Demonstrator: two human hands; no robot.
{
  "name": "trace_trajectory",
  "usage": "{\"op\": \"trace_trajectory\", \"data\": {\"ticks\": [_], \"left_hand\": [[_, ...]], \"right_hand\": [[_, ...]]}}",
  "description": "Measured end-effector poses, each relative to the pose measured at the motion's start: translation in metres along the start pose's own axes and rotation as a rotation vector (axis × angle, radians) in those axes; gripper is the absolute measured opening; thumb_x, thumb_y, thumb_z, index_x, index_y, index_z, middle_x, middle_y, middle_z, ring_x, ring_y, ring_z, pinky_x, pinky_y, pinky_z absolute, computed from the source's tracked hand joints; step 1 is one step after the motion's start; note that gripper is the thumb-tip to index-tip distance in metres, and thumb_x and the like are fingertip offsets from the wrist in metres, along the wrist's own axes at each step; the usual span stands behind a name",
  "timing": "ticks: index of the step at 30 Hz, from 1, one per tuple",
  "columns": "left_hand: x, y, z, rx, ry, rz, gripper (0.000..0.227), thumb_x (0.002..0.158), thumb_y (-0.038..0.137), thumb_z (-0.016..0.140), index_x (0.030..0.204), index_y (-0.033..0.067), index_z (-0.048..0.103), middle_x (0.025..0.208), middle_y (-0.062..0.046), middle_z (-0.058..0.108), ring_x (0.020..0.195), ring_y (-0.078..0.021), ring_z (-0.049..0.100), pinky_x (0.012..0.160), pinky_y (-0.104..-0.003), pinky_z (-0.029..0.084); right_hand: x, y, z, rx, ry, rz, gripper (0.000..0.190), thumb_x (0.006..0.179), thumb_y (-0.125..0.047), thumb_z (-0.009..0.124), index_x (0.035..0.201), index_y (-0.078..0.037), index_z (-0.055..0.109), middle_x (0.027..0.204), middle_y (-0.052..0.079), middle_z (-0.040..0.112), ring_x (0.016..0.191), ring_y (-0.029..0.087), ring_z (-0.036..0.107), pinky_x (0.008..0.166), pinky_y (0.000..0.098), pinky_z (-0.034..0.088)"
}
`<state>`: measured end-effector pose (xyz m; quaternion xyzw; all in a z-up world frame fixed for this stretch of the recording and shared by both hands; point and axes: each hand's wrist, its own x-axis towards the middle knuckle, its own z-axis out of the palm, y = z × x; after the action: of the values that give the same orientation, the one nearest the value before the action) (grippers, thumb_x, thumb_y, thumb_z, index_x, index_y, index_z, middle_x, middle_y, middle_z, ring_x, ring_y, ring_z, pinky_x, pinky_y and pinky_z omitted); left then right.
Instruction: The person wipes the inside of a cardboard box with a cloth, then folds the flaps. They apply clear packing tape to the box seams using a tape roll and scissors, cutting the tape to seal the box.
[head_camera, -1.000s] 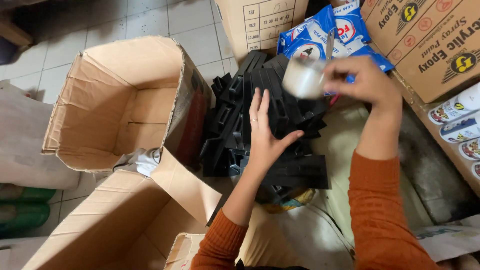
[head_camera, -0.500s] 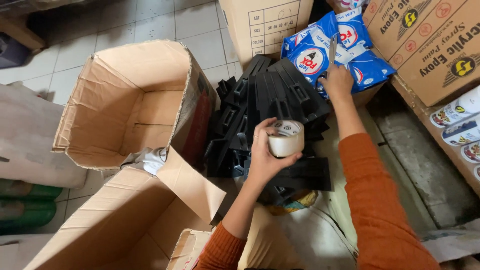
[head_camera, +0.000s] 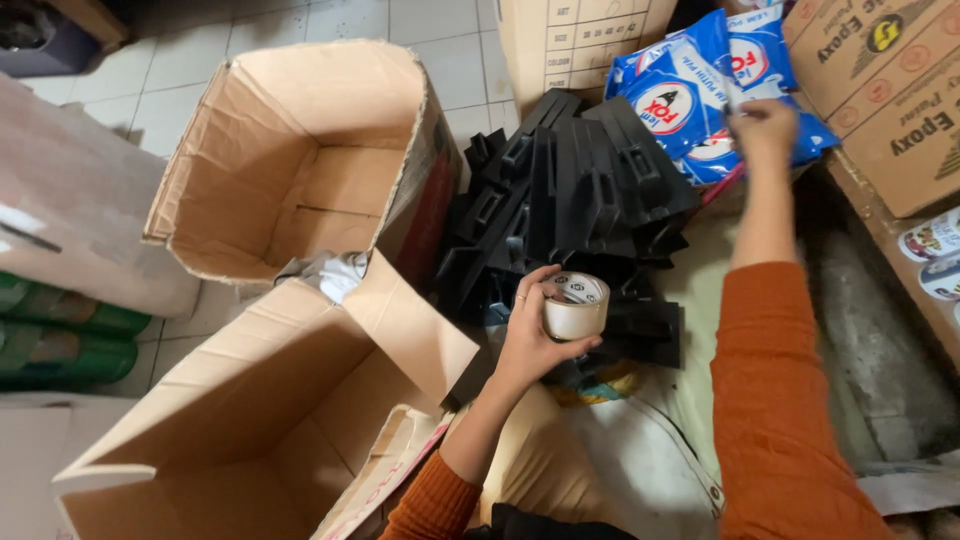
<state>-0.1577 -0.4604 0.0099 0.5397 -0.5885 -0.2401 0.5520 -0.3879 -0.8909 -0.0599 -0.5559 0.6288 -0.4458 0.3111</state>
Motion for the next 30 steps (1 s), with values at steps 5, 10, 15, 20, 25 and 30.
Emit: {"op": "trace_trajectory", "data": {"ticks": [5, 10, 15, 20, 25, 30], "left_hand": [[-0.047, -0.014, -0.007, -0.015, -0.015, -0.003, 0.057, 0.059, 0.039, 0.079, 0.095, 0.0133, 0.043, 0.125, -0.017, 0.045, 0.117, -0.0292, 0.046, 0.095, -0.040, 0.037], [-0.109, -0.035, -0.021, 0.019, -0.064, -0.101, 0.058, 0.057, 0.041, 0.079, 0.093, 0.0135, 0.043, 0.125, -0.015, 0.045, 0.116, -0.0279, 0.046, 0.092, -0.041, 0.038], [-0.151, -0.019, -0.054, -0.012, -0.087, -0.139, 0.054, 0.060, 0.037, 0.079, 0.093, 0.0139, 0.043, 0.127, -0.015, 0.044, 0.119, -0.0299, 0.046, 0.092, -0.042, 0.040], [-0.182, -0.005, -0.072, 0.004, -0.058, -0.113, 0.055, 0.059, 0.034, 0.081, 0.096, 0.0117, 0.047, 0.124, -0.015, 0.047, 0.115, -0.0278, 0.050, 0.089, -0.038, 0.041], [-0.205, 0.005, -0.076, -0.022, -0.056, -0.102, 0.056, 0.059, 0.029, 0.083, 0.098, 0.0102, 0.047, 0.125, -0.013, 0.048, 0.119, -0.0273, 0.047, 0.094, -0.039, 0.040], [-0.219, 0.006, -0.075, -0.055, -0.063, -0.134, 0.055, 0.057, 0.028, 0.082, 0.098, 0.0119, 0.049, 0.127, -0.013, 0.047, 0.122, -0.0278, 0.045, 0.095, -0.039, 0.039]], "right_hand": [[-0.083, -0.050, -0.039, 0.696, -0.055, 0.186, 0.023, 0.080, -0.002, 0.064, 0.099, -0.015, 0.065, 0.087, 0.010, 0.064, 0.065, 0.024, 0.062, 0.050, 0.0291, 0.059], [-0.154, -0.023, -0.019, 0.980, 0.035, 0.073, 0.020, 0.077, -0.004, 0.069, 0.095, -0.006, 0.061, 0.064, 0.013, 0.057, 0.047, 0.021, 0.052, 0.044, 0.0300, 0.046], [-0.224, -0.007, -0.044, 0.985, 0.314, -0.087, 0.018, 0.084, 0.002, 0.060, 0.098, -0.008, 0.059, 0.079, 0.007, 0.054, 0.054, 0.016, 0.045, 0.050, 0.0285, 0.044], [-0.280, 0.047, -0.065, 0.989, 0.457, 0.007, 0.026, 0.084, 0.005, 0.059, 0.107, -0.007, 0.058, 0.072, 0.009, 0.055, 0.045, 0.018, 0.044, 0.039, 0.0296, 0.036], [-0.339, 0.053, -0.092, 0.978, 0.468, 0.037, 0.023, 0.084, 0.003, 0.056, 0.103, -0.009, 0.054, 0.068, 0.008, 0.050, 0.044, 0.017, 0.042, 0.038, 0.0289, 0.035], [-0.382, 0.013, -0.118, 0.677, 0.490, -0.300, 0.026, 0.089, 0.014, 0.052, 0.104, -0.006, 0.058, 0.087, 0.012, 0.060, 0.054, 0.013, 0.048, 0.045, 0.0234, 0.039]]}}
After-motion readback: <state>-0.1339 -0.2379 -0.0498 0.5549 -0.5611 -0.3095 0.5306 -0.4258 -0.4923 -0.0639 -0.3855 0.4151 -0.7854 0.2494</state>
